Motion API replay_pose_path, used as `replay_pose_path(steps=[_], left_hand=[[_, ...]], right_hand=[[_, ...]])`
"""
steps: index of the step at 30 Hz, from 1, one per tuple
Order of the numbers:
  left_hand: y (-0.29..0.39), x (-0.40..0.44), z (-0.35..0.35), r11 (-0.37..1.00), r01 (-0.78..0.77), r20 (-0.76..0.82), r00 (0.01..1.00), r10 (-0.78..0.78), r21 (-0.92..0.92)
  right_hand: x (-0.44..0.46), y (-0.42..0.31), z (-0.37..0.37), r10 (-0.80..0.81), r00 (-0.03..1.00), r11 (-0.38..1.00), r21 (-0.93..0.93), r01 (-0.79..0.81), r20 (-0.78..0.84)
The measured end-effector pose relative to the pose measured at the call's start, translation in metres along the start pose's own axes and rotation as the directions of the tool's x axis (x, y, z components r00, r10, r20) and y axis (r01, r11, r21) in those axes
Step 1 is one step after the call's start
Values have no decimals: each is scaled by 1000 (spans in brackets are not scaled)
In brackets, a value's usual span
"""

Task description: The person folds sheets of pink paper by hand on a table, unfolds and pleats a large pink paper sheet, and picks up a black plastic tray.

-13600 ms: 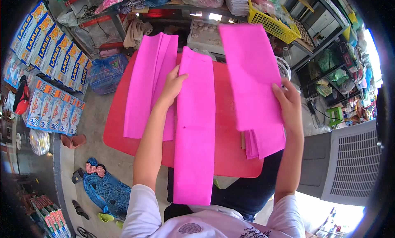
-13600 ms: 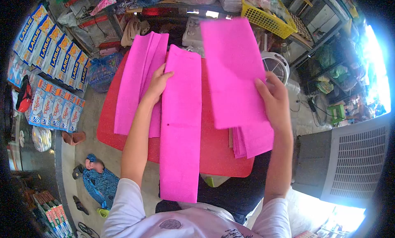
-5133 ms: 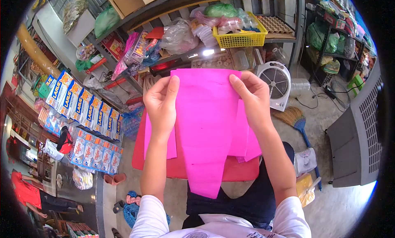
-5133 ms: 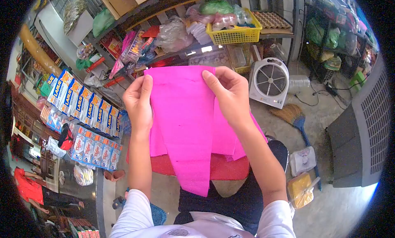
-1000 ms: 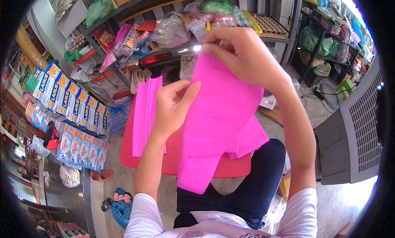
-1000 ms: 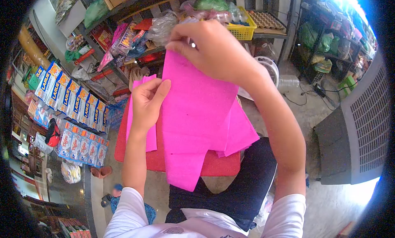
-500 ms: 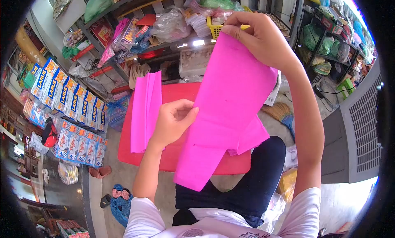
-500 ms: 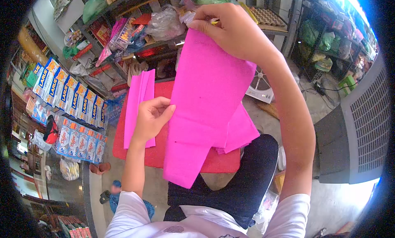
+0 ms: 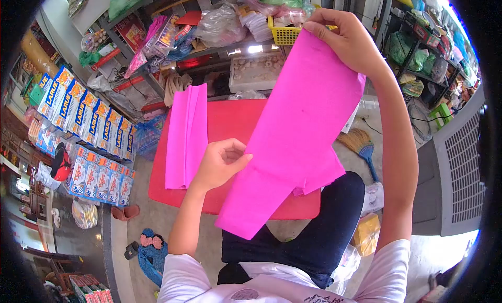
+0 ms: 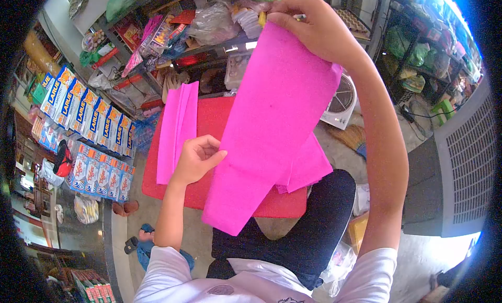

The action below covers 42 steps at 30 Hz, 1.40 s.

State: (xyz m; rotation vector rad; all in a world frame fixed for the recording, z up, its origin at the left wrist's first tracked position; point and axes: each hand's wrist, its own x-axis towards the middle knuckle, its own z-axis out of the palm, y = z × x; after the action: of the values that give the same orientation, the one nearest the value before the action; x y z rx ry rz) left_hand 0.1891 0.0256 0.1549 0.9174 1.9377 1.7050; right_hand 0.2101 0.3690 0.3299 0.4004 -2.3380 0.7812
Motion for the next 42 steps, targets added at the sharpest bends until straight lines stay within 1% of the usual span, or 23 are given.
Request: replay_pose_path(steps=[1,2,4,8,11,12,15,16,19,20,23,24,25,28,31,33,34,36,37,39,40,42], left_hand=[[-5,-2,-1,1000,7,9,1000,-7,-15],[-9,-3,-2,1000,13,11,1000,-12,-27],[-16,-7,-4,998,25,17,1000,-24,-52],[-25,-13,-6,996,72,19,997,-71,-54],[-39,-18,-11,996,91,15,996,-90,-27],[-43,-19,-12,995,100,9,995,-99,-16],[-54,-26,-16,991,131,5,991,-131,-14],[-57,-28,-17,990,142,6,990,-142,-18],[-65,-34,-21,983,185,21,983,-185,16],[-68,-34,-22,980,193,26,981,-194,38],[-76,-39,-25,965,242,47,968,-248,100],[-81,-41,-26,956,270,60,959,-278,116],[-86,-42,-28,946,296,73,949,-308,133],[-109,-45,-34,950,285,162,939,-303,128],[-114,-48,-35,920,391,159,907,-389,24],[-122,-53,-38,926,378,165,914,-371,-11],[-124,-55,-40,929,369,167,918,-360,-29],[-127,-60,-47,936,351,139,926,-351,23],[-127,-63,-51,938,343,126,929,-347,51],[-122,-69,-58,902,431,105,898,-427,-17],[-119,-72,-61,880,472,98,879,-466,-51],[-120,-79,-67,875,477,49,879,-475,-76]], right_hand=[[0,7,-1,0,1000,1000,2,0,-9],[1,17,-3,13,1000,1000,-26,-13,17],[-1,25,-5,64,998,996,-56,-63,12],[-8,49,-10,137,990,988,-79,-134,25],[-14,78,-15,113,994,988,-105,-112,11],[-18,85,-17,133,991,981,-146,-131,3],[-30,107,-20,271,962,960,-76,-268,37],[-34,116,-20,284,958,955,-101,-280,35],[-48,136,-17,294,955,954,-65,-291,32],[-50,147,-19,380,924,921,-115,-373,50],[-61,163,-13,379,925,922,-90,-376,21],[-64,173,-11,436,899,900,-34,-435,34],[-67,180,-9,446,894,895,-38,-445,39],[-80,209,-5,477,878,878,-67,-474,47],[-92,240,-2,495,868,867,-88,-491,43],[-101,251,0,488,872,872,-67,-485,35],[-104,256,0,519,854,854,-75,-515,38],[-110,263,1,577,816,815,-89,-572,41],[-113,265,1,577,815,816,-81,-572,59],[-121,272,0,577,811,817,-64,-573,96],[-125,277,-1,588,803,809,-95,-580,100],[-130,286,2,607,788,793,-159,-589,106]])
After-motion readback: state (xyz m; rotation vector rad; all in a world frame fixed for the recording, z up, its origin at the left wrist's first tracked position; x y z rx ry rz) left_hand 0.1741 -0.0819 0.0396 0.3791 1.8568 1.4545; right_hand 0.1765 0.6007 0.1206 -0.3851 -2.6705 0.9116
